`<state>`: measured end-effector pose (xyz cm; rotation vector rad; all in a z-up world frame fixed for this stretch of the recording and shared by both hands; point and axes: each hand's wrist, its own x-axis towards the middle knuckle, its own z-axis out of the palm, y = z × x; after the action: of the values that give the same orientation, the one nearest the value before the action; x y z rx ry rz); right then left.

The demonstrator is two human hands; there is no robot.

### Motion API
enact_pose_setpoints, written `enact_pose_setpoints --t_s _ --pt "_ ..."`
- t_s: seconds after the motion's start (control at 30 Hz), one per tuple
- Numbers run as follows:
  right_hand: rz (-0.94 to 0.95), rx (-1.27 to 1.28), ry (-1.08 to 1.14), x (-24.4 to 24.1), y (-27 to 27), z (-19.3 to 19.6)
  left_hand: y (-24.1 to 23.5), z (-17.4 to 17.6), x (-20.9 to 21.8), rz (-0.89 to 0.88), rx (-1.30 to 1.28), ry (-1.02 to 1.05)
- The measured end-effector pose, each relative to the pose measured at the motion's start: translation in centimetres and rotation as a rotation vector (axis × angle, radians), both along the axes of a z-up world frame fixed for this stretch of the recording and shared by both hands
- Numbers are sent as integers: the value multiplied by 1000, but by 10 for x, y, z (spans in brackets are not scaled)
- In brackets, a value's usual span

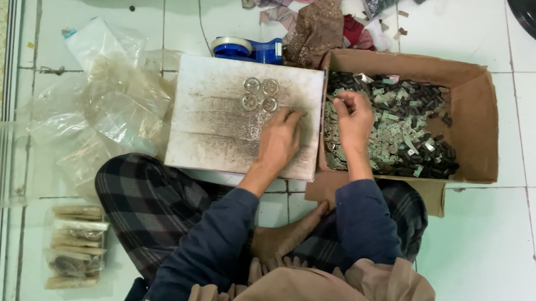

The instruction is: The person sits on the floor and packs small metal parts into clear plastic bags. They place the parts into a bag, seal it with a tape dispenser, and set the bag aside. They repeat this process with additional parts from a cardboard box.

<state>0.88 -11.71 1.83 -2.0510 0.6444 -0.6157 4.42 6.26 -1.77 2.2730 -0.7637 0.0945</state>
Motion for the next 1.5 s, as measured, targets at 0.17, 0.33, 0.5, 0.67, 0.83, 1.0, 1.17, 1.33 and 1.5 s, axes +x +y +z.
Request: enact_pose_setpoints --t_s 0.17,0.33,0.5,0.67,0.83,1.0,1.17,1.33,1.5 --pt "39 -29 267 -40 -64 -89 -73 9 -16 -192 168 -166" --pt "194 -267 709 -45 -52 -107 -98 4 -25 -284 658 -230" --pt "357 -341 708 -35 -41 -88 -104 15 -24 -281 832 -122" --pt "414 -239 639 -42 -23 -33 -100 3 -30 -200 737 -162" --pt "329 -121 619 -44 -31 -54 -95 6 -30 -185 647 -203" --pt "88 -81 399 -43 -43 -84 -85 -23 -24 -230 162 -129" --pt "-110 134 40 -52 -25 -28 -37 -13 -32 -186 -223 -108" --pt "-50 237 -154 -36 47 18 49 25 -31 21 -287 42" --pt "254 233 -104 1 129 7 111 27 -13 314 -135 11"
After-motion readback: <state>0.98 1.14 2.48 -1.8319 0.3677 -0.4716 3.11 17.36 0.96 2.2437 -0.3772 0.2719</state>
